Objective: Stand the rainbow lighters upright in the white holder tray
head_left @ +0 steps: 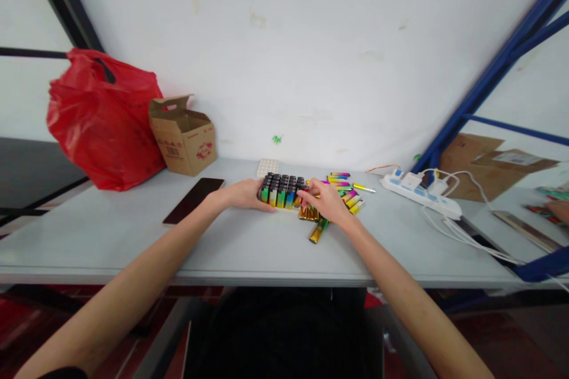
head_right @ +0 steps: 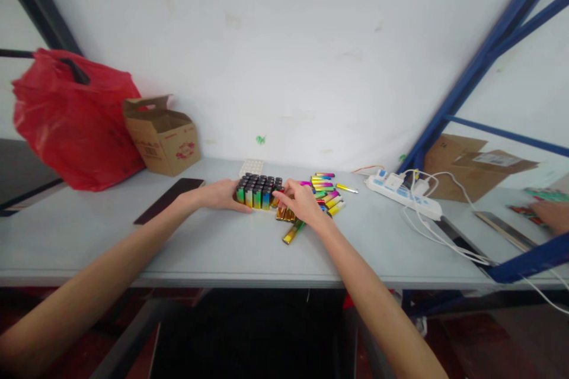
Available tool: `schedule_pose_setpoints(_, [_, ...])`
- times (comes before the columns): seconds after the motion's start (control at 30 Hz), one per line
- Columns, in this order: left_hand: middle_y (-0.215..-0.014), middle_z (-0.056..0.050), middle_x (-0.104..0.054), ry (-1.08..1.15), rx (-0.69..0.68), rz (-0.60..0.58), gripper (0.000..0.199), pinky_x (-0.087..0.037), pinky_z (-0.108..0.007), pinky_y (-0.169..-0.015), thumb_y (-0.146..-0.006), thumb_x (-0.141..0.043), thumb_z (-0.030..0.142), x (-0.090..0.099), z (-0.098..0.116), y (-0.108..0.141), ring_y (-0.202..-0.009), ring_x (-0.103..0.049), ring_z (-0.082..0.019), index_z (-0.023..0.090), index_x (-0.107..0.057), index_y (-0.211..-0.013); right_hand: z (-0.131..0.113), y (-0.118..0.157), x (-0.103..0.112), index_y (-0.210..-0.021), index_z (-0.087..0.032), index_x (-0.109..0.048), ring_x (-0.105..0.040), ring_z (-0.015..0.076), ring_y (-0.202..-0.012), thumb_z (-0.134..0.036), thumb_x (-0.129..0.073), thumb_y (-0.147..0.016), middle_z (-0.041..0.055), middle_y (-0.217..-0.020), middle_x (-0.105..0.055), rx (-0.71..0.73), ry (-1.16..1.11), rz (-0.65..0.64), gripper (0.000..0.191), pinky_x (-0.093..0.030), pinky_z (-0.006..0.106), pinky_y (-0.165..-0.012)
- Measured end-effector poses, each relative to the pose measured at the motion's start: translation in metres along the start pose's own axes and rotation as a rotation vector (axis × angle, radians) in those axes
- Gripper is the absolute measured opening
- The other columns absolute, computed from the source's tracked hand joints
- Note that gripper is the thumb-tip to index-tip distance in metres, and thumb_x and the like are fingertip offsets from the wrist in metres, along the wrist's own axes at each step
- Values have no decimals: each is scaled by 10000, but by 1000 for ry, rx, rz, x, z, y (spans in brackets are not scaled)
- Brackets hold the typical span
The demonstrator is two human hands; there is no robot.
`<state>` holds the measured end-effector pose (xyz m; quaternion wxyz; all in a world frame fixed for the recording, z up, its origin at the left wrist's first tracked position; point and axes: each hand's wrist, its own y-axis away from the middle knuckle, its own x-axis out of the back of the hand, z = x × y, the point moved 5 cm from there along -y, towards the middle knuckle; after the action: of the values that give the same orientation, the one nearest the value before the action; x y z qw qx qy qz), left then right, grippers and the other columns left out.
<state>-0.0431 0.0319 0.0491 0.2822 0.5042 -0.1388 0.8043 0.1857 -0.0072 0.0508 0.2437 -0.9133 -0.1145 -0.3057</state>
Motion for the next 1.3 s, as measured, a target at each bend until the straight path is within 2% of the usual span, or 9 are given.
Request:
schedule_pose_setpoints(0.3, [-1200, -58, -742, -11, 18, 0, 865, -525, -315, -907, -666, -732, 735, 0, -2, -1, -1056, -694, -266, 223, -557, -1340, 1, -3, 4, -835, -207, -580, -641, 158, -629, -522, -636, -952, 2, -715, -728, 122, 163, -70, 341, -408, 254, -613])
schedule_pose_setpoints(0.47, [-1187, -56, -747, -24, 32, 2, 883, -532, -313, -875, -646, -730, 754, 1, -1, 1, -1043, -696, -275, 217, -568, -1329, -3, -6, -1, -756, -197, -605, -575, 143, -590, -551, -699, -898, -2, -659, -681, 72, 419, -6, 393, -305, 253, -567])
schedule_pose_setpoints(0.57, [-1188, -45, -749, -14, 26, 2, 864, -532, -310, -885, -660, -730, 745, 1, 0, 1, -1036, -703, -273, 224, -567, -1330, -3, -5, 7, -713, -193, -616, -552, 131, -564, -591, -612, -942, -10, -626, -656, 96, 408, 4, 460, -317, 253, -567])
schedule_pose_setpoints(0.67, [-1192, -53, -749, -19, 39, 11, 862, -534, -319, -897, -655, -740, 743, 1, 0, 2, -1051, -702, -283, 220, -570, -1318, 16, -8, 39, -764, -187, -652, -588, 146, -611, -513, -425, -1050, 10, -660, -669, 97, 430, 118, 490, -394, 258, -628])
schedule_pose_setpoints(0.73, [-1204, -58, -745, -20, 38, 14, 859, -535, -325, -905, -654, -744, 742, 2, 1, 2, -1059, -700, -285, 224, -568, -1317, 42, -17, 66, -904, -172, -693, -656, 176, -737, -408, -409, -1063, 54, -817, -735, 31, 523, 196, 403, -463, 275, -735])
schedule_pose_setpoints(0.8, [-1209, -54, -743, -15, 17, 15, 851, -533, -326, -914, -663, -743, 737, 2, 3, 3, -1054, -703, -282, 236, -562, -1326, 74, -31, 88, -1130, -128, -695, -692, 220, -991, -243, -445, -1024, 136, -1113, -748, -66, 656, 163, 295, -486, 315, -926])
schedule_pose_setpoints(0.9, [-1207, -51, -743, -14, 6, 21, 850, -531, -329, -921, -669, -741, 736, 3, 4, 3, -1047, -706, -283, 245, -559, -1338, 118, -50, 104, -1345, -77, -622, -584, 257, -1302, -103, -448, -955, 209, -1404, -617, -215, 812, 0, 428, -399, 377, -1131])
schedule_pose_setpoints(1.03, [-1215, -55, -740, -8, 9, 16, 856, -531, -329, -923, -663, -737, 742, 2, 3, 3, -1063, -699, -287, 241, -563, -1335, 141, -58, 103, -1261, -127, -712, -643, 254, -1241, -66, -461, -925, 158, -1334, -683, -262, 809, -124, 424, -435, 349, -1103])
schedule_pose_setpoints(1.3, [-1232, -58, -733, 7, 4, 21, 882, -525, -330, -917, -650, -737, 754, 2, 1, 3, -1058, -696, -292, 243, -558, -1346, 132, -41, 107, -1126, -172, -778, -731, 229, -992, -168, -582, -930, 108, -1129, -780, -223, 734, -185, 277, -524, 283, -875])
